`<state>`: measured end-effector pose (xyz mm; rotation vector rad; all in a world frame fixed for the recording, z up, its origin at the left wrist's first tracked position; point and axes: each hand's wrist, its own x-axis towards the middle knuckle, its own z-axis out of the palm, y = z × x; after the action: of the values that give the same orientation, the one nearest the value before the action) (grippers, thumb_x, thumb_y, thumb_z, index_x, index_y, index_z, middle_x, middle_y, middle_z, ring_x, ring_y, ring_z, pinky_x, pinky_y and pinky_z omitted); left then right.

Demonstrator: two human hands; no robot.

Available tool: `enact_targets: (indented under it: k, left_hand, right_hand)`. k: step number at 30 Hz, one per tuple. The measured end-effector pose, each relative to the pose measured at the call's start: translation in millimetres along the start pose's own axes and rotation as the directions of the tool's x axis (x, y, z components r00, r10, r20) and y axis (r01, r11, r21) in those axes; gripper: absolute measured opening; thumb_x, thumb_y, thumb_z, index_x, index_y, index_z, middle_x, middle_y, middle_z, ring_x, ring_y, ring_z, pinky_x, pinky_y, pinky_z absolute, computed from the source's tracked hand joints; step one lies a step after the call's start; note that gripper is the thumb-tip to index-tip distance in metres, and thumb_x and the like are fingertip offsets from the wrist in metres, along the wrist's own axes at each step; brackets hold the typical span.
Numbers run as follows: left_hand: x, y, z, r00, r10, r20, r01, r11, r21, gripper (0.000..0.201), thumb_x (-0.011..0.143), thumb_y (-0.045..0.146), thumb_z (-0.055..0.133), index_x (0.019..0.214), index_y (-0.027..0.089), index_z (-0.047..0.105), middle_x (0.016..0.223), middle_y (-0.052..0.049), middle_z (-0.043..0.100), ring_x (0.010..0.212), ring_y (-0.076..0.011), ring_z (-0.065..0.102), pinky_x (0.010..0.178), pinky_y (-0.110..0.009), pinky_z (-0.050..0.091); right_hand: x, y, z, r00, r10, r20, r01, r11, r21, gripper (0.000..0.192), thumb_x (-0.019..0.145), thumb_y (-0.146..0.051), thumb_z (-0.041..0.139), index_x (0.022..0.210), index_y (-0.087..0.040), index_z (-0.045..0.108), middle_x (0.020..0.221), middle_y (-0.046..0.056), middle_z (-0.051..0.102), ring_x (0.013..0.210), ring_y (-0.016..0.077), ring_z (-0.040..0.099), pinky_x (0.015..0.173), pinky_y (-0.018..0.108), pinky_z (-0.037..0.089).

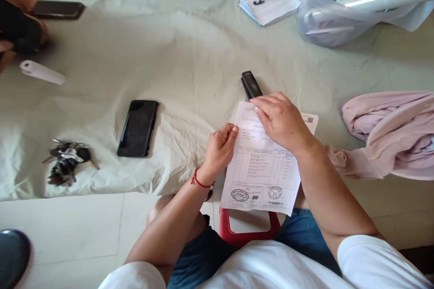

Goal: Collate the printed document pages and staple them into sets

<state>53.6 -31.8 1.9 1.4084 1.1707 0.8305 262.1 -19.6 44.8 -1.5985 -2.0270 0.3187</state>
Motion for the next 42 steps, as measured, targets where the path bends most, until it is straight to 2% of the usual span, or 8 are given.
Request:
enact_targets:
  k: [2,7,13,19,27,31,36,42]
  left_hand:
    - [0.5,-0.2,0.6,1.0,0.014,-0.016,-0.014,1.0,0.017,0.04,0.108,0.052,0.059,0.08,0.023,0.059,0.066,0.003,0.048,0.06,-0.0135,0.038,0.056,-0.029,0.032]
    - [0.6,-0.7,2.3,0.998,0.013,-0.053,-0.012,1.0,0.006,0.039,0.107,0.051,0.06,0.08,0.022,0.06,0.067,0.002,0.051,0.062,-0.0142,0.042,0.057,-0.03,0.034]
    - [-1.4,0.9,4.1,0.998,-0.03,-0.051,0.022,0.989,-0.144,0.035,0.104,0.051,0.065,0.085,0.022,0.064,0.076,0.0,0.059,0.066,-0.0141,0.048,0.06,-0.029,0.039]
    - [-4.8,0.7,4.3,0.997,-0.05,-0.051,0.04,0.982,-0.184,0.034,0.103,0.051,0.066,0.087,0.021,0.065,0.076,0.0,0.06,0.066,-0.0134,0.048,0.06,-0.028,0.04]
    - [-6.1,-1.7,2.9,0.997,-0.048,-0.055,0.039,0.986,-0.161,0.032,0.105,0.048,0.066,0.089,0.021,0.068,0.074,0.0,0.059,0.064,-0.0131,0.048,0.058,-0.028,0.039]
    - [-6.8,-2.6,4.0,0.997,-0.055,-0.055,0.046,0.988,-0.147,0.036,0.104,0.053,0.065,0.087,0.021,0.067,0.072,0.0,0.057,0.063,-0.0137,0.046,0.058,-0.029,0.038]
    - [-6.0,-2.9,5.3,0.998,-0.021,-0.059,0.015,0.995,-0.103,0.037,0.106,0.053,0.063,0.086,0.022,0.065,0.071,0.001,0.055,0.063,-0.0141,0.045,0.058,-0.029,0.036]
    - [-5.0,-5.3,4.9,0.998,0.01,-0.065,-0.013,0.999,-0.051,0.038,0.107,0.052,0.06,0.083,0.022,0.061,0.069,0.002,0.051,0.064,-0.0142,0.042,0.058,-0.03,0.035]
  right_hand:
    - [-1.6,0.0,3.0,0.999,0.0,0.036,0.001,1.0,-0.027,0.036,0.111,-0.023,0.048,0.127,-0.021,0.08,0.125,0.011,0.083,0.113,0.0324,0.072,0.099,0.05,0.058]
    - [-2.1,0.6,5.1,0.999,-0.012,-0.036,0.01,0.998,-0.063,0.039,0.11,-0.02,0.046,0.134,-0.022,0.077,0.132,0.012,0.082,0.123,0.0348,0.071,0.102,0.054,0.057]
    - [-0.7,-9.3,11.9,0.991,-0.047,-0.128,0.037,0.996,-0.079,0.043,0.111,-0.018,0.046,0.141,-0.026,0.075,0.141,0.011,0.078,0.13,0.0325,0.068,0.11,0.053,0.056]
    - [0.7,-9.8,18.5,0.99,-0.049,-0.135,0.042,0.998,-0.054,0.041,0.109,-0.016,0.048,0.129,-0.03,0.082,0.117,0.007,0.085,0.124,0.0314,0.07,0.108,0.053,0.059]
    - [0.6,-10.7,18.4,0.988,-0.009,-0.153,0.004,0.999,-0.035,0.036,0.111,-0.021,0.05,0.124,-0.026,0.082,0.114,0.009,0.084,0.12,0.0316,0.069,0.106,0.052,0.058]
    - [0.2,-10.1,17.9,0.996,-0.03,-0.088,0.028,0.999,-0.029,0.036,0.11,-0.022,0.049,0.121,-0.026,0.083,0.109,0.009,0.084,0.114,0.0314,0.07,0.102,0.051,0.059]
    - [-1.1,-8.1,18.3,0.993,-0.027,-0.112,0.022,0.999,-0.048,0.036,0.111,-0.022,0.049,0.123,-0.026,0.082,0.106,0.008,0.084,0.113,0.0311,0.071,0.097,0.048,0.06]
    - [-0.6,-7.5,17.1,0.998,-0.013,-0.057,0.011,0.999,-0.039,0.033,0.11,-0.024,0.049,0.112,-0.024,0.082,0.099,0.009,0.082,0.104,0.0297,0.07,0.088,0.044,0.057]
